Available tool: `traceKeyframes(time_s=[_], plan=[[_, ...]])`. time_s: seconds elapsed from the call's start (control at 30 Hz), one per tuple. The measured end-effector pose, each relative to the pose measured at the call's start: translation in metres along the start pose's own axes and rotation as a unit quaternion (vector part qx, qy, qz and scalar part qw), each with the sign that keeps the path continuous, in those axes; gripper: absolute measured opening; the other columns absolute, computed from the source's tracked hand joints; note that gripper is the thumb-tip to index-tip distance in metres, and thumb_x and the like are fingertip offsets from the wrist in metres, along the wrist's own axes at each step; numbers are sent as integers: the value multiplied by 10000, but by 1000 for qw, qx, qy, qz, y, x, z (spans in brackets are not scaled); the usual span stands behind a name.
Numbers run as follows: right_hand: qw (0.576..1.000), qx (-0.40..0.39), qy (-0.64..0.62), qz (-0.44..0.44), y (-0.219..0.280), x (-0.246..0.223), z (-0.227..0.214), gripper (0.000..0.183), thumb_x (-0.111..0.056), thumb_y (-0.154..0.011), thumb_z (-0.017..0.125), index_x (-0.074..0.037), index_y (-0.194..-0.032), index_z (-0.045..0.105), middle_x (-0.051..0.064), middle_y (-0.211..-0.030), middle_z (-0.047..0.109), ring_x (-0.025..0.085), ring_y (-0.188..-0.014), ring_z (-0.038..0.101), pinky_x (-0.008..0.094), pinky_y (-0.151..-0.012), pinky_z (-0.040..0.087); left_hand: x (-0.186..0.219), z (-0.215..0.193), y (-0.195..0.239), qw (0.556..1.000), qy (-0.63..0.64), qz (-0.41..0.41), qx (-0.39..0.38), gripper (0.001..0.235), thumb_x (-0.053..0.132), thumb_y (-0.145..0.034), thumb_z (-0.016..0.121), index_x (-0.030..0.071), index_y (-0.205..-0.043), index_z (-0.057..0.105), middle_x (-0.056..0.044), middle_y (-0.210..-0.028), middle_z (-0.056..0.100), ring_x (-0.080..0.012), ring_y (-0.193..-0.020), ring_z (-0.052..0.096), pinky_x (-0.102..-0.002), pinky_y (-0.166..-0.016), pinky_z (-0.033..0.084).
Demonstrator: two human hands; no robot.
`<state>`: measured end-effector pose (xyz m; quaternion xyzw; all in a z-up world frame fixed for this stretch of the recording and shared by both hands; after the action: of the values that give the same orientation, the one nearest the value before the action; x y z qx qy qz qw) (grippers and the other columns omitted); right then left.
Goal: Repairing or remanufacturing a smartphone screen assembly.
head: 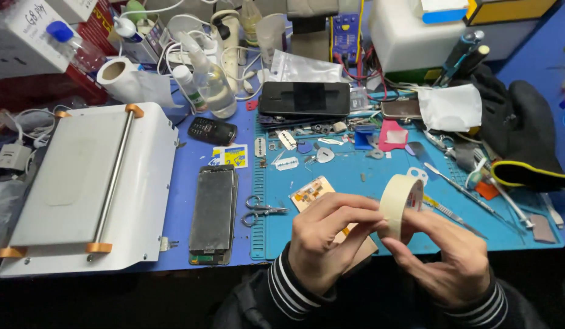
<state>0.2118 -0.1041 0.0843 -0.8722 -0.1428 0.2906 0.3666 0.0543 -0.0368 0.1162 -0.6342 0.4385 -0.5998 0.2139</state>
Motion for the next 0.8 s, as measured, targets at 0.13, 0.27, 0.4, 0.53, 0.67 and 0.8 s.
traceKeyframes(time_s=[0.13, 0.27, 0.4, 0.53, 0.67, 0.8], plan=[[997, 3, -67, -35, -8, -2, 8, 426, -152, -801, 815, 79, -1111, 635, 104, -843, 688, 226, -766, 669, 365, -821, 535, 0, 3, -7, 997, -79, 10, -2, 52, 73, -974, 709, 43, -986, 668, -100, -965, 693, -255, -868, 670, -363, -815, 523], [998, 14, -19, 64, -3, 5, 11, 600, -76, -819, 829, 35, -1301, 490, 107, -1079, 773, 177, -874, 827, 256, -824, 641, -5, 14, -3, 992, -122, 5, -16, 195, 163, -1090, 457, 22, -1020, 573, -119, -1010, 611, -276, -867, 596, -379, -792, 461], [995, 15, 17, 92, -9, 3, 6, 520, -71, -902, 768, 52, -1334, 506, 71, -867, 765, 122, -661, 736, 249, -730, 576, 0, 22, 6, 993, -116, 15, -14, 158, 189, -1131, 380, 89, -1060, 478, -65, -1084, 691, -233, -922, 648, -382, -898, 421], [993, -3, 19, 114, -15, -9, 5, 499, -74, -924, 786, 19, -1350, 544, 108, -976, 799, 152, -864, 789, 256, -857, 573, -7, 20, 18, 998, -59, 3, 32, 68, 119, -1119, 422, 77, -1080, 458, -114, -1037, 690, -219, -919, 682, -389, -914, 449], [992, -8, 62, 109, -17, -8, 5, 370, -50, -956, 740, -12, -1311, 641, 13, -801, 731, 100, -613, 630, 250, -705, 518, -13, 17, 31, 997, -40, 7, 61, 55, 70, -1083, 453, 109, -1073, 417, -142, -1119, 695, -279, -900, 634, -425, -924, 481], [992, -25, 106, 62, -15, -13, 10, 307, -47, -999, 727, -46, -1306, 718, 1, -719, 650, 168, -538, 488, 290, -646, 473, -13, 11, 41, 991, -76, 49, 102, 97, 188, -1111, 483, 97, -1086, 462, -173, -1110, 673, -309, -877, 653, -417, -810, 559]])
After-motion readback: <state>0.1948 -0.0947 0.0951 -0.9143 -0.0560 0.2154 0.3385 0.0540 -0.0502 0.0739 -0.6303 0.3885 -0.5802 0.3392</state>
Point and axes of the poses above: each hand's wrist, its own y-axis away from the middle knuckle, its own z-axis out of the palm, x = y × z, the point moved 8 cm from there along -y, towards the middle knuckle
